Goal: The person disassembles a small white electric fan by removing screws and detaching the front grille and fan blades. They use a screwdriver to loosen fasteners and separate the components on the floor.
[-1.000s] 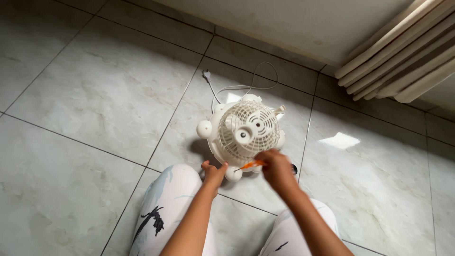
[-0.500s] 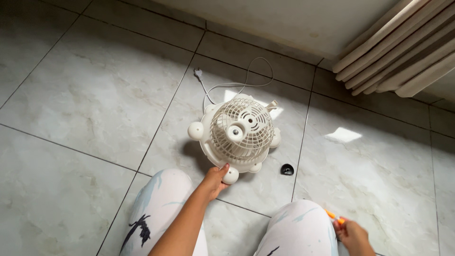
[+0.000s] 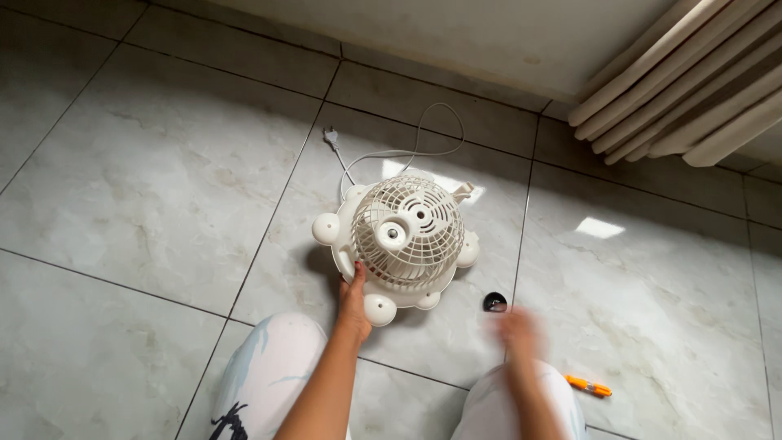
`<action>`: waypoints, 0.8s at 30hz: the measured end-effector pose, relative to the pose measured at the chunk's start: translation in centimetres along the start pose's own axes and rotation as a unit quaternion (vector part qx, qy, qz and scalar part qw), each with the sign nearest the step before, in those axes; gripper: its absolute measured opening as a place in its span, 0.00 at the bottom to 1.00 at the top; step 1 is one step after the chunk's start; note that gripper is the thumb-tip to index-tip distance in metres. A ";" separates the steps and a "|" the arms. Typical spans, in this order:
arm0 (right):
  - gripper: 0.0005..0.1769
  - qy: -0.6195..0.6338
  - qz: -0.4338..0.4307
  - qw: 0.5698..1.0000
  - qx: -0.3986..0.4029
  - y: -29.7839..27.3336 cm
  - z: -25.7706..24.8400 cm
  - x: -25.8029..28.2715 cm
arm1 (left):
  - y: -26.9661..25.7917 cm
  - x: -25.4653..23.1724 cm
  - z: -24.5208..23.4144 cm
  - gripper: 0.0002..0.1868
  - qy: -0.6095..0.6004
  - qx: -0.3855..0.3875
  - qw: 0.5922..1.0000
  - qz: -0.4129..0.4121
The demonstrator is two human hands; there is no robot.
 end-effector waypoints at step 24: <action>0.51 0.708 0.328 0.553 0.292 -8.9 31.4 5.5 | -14.8 -12.7 9.6 0.17 0.595 0.115 0.378 0.700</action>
Point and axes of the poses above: each hand's wrist, its own y-axis towards the middle knuckle, its own z-axis out of the palm, x = y × z, the point moved 4 cm from there along y, towards the middle knuckle, and after that the axes turned 8 degrees about y, right-handed, at the moved point
